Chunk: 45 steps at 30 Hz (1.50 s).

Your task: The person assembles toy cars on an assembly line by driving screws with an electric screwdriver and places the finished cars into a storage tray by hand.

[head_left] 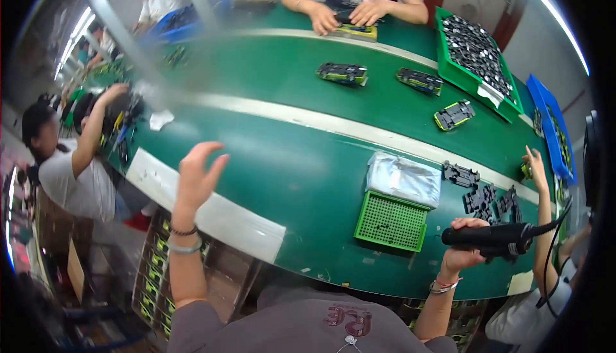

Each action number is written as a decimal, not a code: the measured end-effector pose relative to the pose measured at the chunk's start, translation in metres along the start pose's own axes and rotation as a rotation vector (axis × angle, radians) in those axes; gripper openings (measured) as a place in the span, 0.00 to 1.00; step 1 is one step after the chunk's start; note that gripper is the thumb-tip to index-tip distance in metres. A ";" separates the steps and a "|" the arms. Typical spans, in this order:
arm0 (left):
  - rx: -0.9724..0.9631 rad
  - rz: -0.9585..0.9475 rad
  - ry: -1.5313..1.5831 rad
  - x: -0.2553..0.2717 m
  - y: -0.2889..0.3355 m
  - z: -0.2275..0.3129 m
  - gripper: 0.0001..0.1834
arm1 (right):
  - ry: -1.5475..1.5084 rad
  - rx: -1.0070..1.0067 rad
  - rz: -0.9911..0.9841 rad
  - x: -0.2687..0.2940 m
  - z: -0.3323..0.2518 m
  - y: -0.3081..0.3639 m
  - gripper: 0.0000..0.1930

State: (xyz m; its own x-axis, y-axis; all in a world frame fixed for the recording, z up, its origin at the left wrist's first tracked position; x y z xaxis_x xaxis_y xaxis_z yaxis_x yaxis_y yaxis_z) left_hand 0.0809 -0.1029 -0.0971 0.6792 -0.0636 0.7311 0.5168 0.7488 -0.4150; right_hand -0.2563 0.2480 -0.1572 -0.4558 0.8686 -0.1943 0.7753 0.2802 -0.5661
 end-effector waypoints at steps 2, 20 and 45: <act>-0.256 -0.099 0.037 -0.038 -0.045 0.032 0.13 | 0.005 0.034 0.037 -0.003 -0.002 -0.001 0.42; -0.400 -0.437 0.031 -0.242 -0.223 0.058 0.34 | -0.092 -0.181 0.005 -0.006 0.003 -0.007 0.43; -0.924 -0.515 0.196 -0.205 -0.031 0.187 0.24 | -0.100 -0.285 0.015 -0.010 0.007 -0.004 0.48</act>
State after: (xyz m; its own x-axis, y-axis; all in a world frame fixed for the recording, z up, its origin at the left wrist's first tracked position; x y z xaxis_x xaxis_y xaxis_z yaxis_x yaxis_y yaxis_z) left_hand -0.1713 0.0106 -0.1330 0.2961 -0.3951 0.8696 0.9025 -0.1822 -0.3902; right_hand -0.2580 0.2359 -0.1586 -0.4730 0.8329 -0.2873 0.8674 0.3830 -0.3177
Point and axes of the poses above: each hand's wrist, its own y-axis away from the middle knuckle, its own x-axis out of the back of the hand, z = x × y, the point moved 3 cm from there along -y, towards the middle knuckle, and after that the axes turned 2 degrees about x, right-handed, at the moved point
